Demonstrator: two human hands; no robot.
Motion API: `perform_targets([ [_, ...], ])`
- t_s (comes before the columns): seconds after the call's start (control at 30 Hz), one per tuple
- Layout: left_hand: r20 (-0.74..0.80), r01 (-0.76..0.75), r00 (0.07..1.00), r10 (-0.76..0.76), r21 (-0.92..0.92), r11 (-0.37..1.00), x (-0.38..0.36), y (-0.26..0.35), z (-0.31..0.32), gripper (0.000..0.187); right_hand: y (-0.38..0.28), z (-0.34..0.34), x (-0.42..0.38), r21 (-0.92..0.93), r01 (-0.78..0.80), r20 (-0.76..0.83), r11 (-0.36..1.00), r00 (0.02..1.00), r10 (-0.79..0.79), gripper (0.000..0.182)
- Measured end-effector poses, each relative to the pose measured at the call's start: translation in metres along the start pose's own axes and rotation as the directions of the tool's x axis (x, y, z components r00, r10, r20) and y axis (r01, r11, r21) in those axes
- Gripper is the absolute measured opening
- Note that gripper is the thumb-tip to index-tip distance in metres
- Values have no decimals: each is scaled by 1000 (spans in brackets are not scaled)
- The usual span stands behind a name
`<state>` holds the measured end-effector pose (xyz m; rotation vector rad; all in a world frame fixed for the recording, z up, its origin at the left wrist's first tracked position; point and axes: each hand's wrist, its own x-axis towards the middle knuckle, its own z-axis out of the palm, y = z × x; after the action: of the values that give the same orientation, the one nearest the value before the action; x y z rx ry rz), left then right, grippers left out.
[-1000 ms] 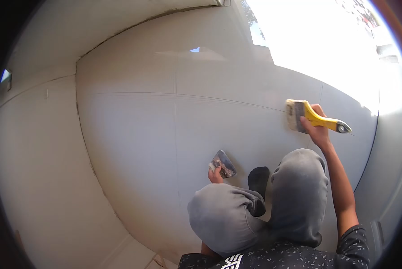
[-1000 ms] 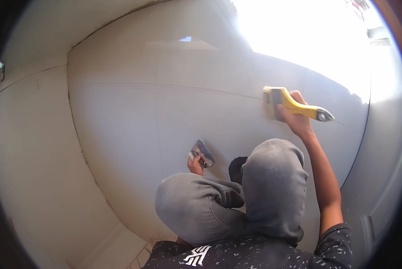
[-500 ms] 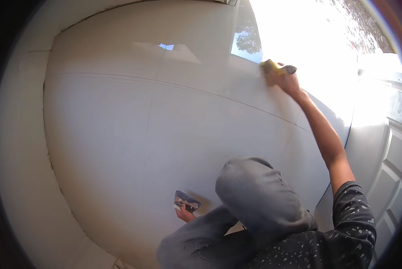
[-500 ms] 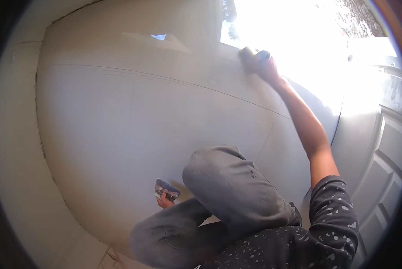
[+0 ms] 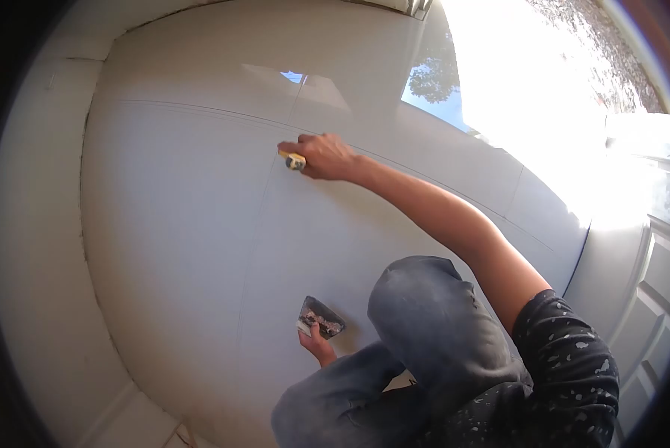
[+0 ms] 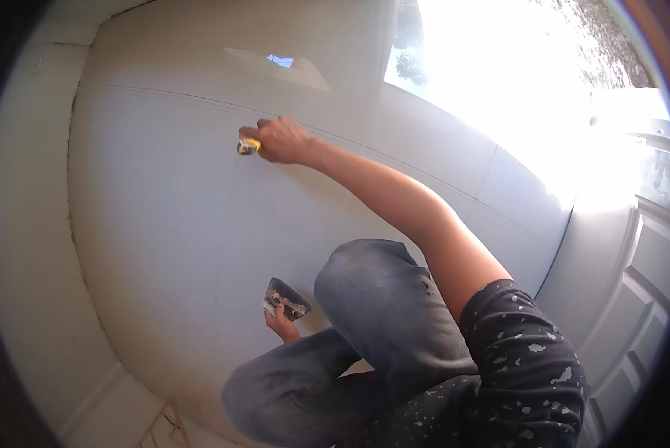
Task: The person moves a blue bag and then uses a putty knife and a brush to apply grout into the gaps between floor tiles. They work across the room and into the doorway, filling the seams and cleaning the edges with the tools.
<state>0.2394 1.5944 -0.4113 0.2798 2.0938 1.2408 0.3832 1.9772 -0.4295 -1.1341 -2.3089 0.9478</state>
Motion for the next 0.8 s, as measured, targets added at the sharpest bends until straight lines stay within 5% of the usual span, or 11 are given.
perform_targets([
  [0.1,-34,29,999,-32,-70,997,7,-10,2,34,25,-53,16,-126,-194,159,973,964,213,22],
  [0.17,-76,62,994,-73,-130,990,11,-12,3,35,63,-64,-16,-196,-77,305,978,943,135,22],
  [0.23,-79,176,977,-198,-225,958,3,-10,3,36,63,-109,-54,-321,-183,545,929,767,339,23],
  [0.27,-75,176,977,-202,-261,949,11,-29,-5,36,62,-104,-65,-458,-96,612,884,687,392,22],
  [0.37,-74,129,985,-153,-262,956,19,-29,-4,36,35,-118,-51,-451,-215,526,866,720,453,20],
  [0.4,-39,98,993,-111,-238,966,18,-23,-2,36,28,-110,-41,-313,-159,429,936,856,289,18],
  [0.47,2,66,998,-66,-194,979,17,-17,-4,35,6,-79,-8,-169,-133,237,977,956,172,15],
  [0.57,29,0,1000,3,-127,992,16,-16,-9,34,-18,-24,32,-143,25,18,989,1000,-23,13],
  [0.67,53,4,999,6,-176,984,15,-14,-4,33,3,-3,35,-296,-47,200,954,974,110,16],
  [0.73,33,0,999,6,-155,988,11,-9,-2,35,37,-17,-13,-244,-80,170,967,978,124,19],
  [0.8,-46,8,999,-14,-135,991,9,-15,-5,38,55,-57,-79,-277,-159,304,948,921,244,17],
])
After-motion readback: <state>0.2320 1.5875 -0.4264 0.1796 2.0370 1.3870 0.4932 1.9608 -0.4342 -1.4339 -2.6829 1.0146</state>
